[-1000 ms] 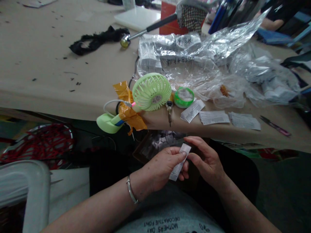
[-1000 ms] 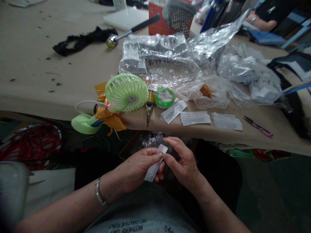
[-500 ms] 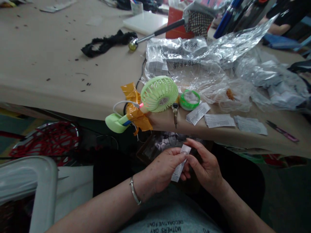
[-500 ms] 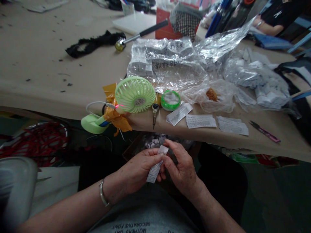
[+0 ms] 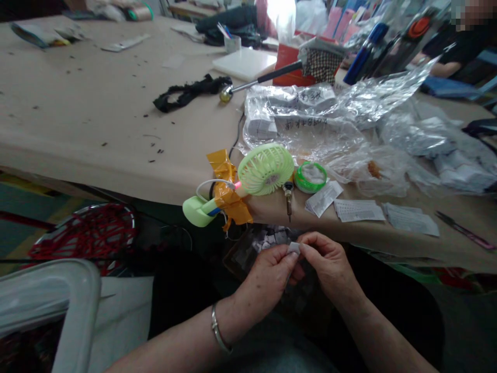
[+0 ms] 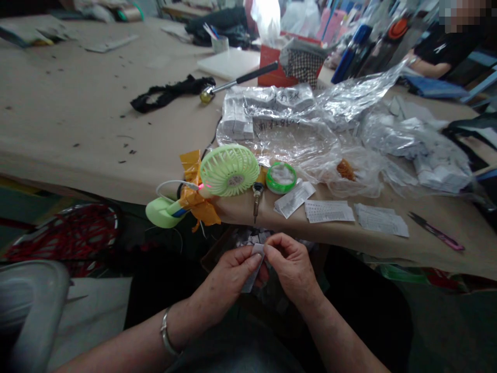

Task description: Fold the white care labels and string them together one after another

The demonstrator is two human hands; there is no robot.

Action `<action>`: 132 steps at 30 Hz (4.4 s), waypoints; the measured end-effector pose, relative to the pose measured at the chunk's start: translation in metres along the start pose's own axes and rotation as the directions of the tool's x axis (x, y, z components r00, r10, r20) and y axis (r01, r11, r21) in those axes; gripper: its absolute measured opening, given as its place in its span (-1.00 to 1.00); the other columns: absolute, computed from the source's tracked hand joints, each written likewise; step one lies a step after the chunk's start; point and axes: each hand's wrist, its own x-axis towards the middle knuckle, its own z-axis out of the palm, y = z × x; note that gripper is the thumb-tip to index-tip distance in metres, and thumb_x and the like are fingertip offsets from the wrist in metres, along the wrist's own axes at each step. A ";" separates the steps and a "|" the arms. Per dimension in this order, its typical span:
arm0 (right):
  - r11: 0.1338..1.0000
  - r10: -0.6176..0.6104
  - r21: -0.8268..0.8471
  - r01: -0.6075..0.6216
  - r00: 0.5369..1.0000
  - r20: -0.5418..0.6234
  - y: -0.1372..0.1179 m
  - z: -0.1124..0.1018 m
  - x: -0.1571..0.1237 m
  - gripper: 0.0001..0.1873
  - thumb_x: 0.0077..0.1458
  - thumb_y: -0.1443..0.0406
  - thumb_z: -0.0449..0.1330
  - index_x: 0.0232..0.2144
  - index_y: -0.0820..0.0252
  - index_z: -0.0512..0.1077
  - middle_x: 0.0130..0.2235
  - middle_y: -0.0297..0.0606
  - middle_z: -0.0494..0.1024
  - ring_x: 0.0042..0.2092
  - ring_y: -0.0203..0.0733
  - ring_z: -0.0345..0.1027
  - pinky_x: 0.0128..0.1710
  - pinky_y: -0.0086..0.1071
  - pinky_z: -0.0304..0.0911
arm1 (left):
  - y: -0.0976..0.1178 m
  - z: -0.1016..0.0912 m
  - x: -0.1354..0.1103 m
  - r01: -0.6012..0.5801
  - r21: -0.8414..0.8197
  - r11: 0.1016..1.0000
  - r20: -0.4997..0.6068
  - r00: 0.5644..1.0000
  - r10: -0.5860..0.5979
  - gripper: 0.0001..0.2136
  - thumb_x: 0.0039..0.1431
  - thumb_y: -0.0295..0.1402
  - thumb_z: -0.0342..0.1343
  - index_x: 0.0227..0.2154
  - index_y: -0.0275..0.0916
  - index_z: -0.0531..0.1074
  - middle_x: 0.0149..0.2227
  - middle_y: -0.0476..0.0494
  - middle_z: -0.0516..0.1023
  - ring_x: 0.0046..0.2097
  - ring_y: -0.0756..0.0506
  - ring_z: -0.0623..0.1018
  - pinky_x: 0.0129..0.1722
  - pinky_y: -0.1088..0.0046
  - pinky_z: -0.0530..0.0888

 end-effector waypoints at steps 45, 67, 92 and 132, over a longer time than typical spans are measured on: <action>0.845 -0.375 -0.406 0.347 0.927 0.012 -0.018 0.006 0.023 -0.92 0.12 0.29 0.15 -0.33 0.15 0.43 -0.43 -0.39 0.48 -0.39 -0.33 0.37 -0.37 -0.48 0.28 | 0.025 -0.020 0.020 -0.373 0.538 0.756 -0.175 0.828 0.533 -0.83 0.17 -0.39 0.02 -0.46 -0.26 0.49 -0.53 0.03 0.48 -0.47 0.05 0.42 -0.45 0.59 0.32; 0.113 -0.798 -0.844 0.525 0.554 0.238 -0.019 -0.053 0.027 -0.82 0.09 0.41 0.19 -0.27 0.04 0.50 -0.21 -0.35 0.62 -0.01 -0.12 0.41 0.17 -0.04 0.02 | -0.004 -0.005 0.021 -0.108 0.109 0.988 -0.123 0.985 0.122 -0.88 0.08 -0.37 0.11 -0.44 -0.27 0.52 -0.43 -0.10 0.56 -0.33 -0.06 0.51 -0.30 0.46 0.41; 0.138 -0.801 -0.909 0.393 0.584 0.131 -0.002 -0.098 0.021 -0.82 0.12 0.39 0.15 -0.23 0.11 0.50 -0.21 -0.22 0.58 -0.08 -0.11 0.41 -0.02 -0.16 0.29 | 0.015 0.031 0.030 0.276 -0.253 0.927 -0.008 0.958 -0.287 -0.88 0.16 -0.39 0.08 -0.36 -0.35 0.45 -0.47 -0.16 0.56 -0.51 0.03 0.52 -0.49 0.55 0.46; 0.065 -0.726 -0.995 0.072 0.688 0.003 0.003 -0.155 -0.011 -0.44 0.15 0.14 0.13 0.14 0.29 0.22 0.07 0.08 0.37 0.14 0.16 0.18 0.09 0.12 0.15 | 0.013 0.031 0.028 0.343 -0.321 0.883 -0.004 0.932 -0.363 -0.91 0.16 -0.44 0.09 -0.32 -0.38 0.42 -0.43 -0.22 0.59 -0.45 -0.04 0.58 -0.45 0.49 0.52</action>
